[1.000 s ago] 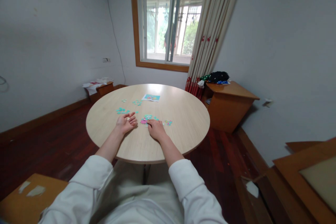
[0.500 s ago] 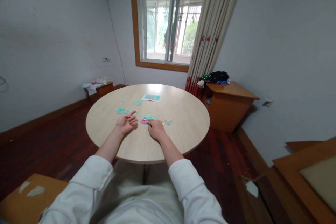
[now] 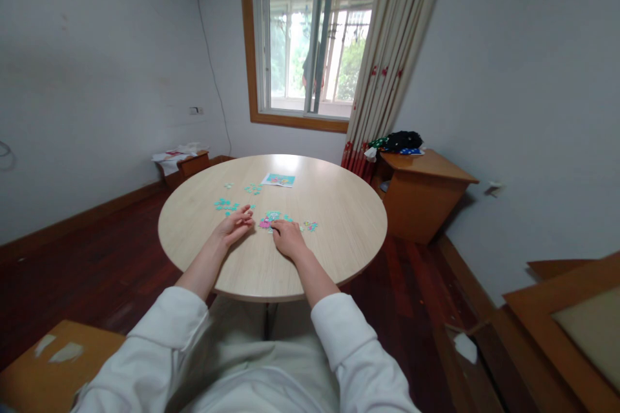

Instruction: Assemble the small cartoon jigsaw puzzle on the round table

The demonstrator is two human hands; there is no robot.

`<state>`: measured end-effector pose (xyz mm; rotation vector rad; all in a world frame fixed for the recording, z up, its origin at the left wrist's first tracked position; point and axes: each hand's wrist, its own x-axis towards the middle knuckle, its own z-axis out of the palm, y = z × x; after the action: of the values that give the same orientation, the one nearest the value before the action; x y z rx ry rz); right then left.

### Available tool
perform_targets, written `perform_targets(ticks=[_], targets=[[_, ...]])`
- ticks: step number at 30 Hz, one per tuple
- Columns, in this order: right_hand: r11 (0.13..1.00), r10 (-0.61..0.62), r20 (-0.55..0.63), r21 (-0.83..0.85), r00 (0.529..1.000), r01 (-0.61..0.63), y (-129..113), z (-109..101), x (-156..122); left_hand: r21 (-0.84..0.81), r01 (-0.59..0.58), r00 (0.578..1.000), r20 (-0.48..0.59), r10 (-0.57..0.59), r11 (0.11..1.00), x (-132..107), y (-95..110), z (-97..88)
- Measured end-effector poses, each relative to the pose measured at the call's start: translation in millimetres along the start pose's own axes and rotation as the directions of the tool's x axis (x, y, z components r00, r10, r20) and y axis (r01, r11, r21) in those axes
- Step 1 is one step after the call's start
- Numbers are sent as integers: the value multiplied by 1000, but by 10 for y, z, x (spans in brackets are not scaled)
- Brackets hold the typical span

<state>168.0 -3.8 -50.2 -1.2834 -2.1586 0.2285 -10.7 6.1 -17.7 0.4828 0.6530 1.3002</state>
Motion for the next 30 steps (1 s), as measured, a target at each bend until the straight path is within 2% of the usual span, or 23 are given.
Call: perform_targets(ticks=[5, 15, 21, 25, 30], targets=[[1000, 0, 4, -7, 1000, 0, -1, -2, 2, -36, 10, 998, -54, -12, 999, 1, -7, 41], [1000, 2, -7, -4, 1000, -2, -17, -9, -1, -39, -15, 999, -30, 14, 999, 41, -27, 7], [1000, 1, 3, -3, 1000, -1, -4, -5, 3, -120, 14, 999, -51, -20, 993, 30, 11, 3], [1000, -1, 1, -3, 1000, 1, -23, -20, -2, -154, 57, 998, -27, -62, 986, 29, 36, -22], [1000, 2, 0, 0, 1000, -2, -34, -27, -8, -152, 42, 999, -3, -43, 988, 35, 15, -36]])
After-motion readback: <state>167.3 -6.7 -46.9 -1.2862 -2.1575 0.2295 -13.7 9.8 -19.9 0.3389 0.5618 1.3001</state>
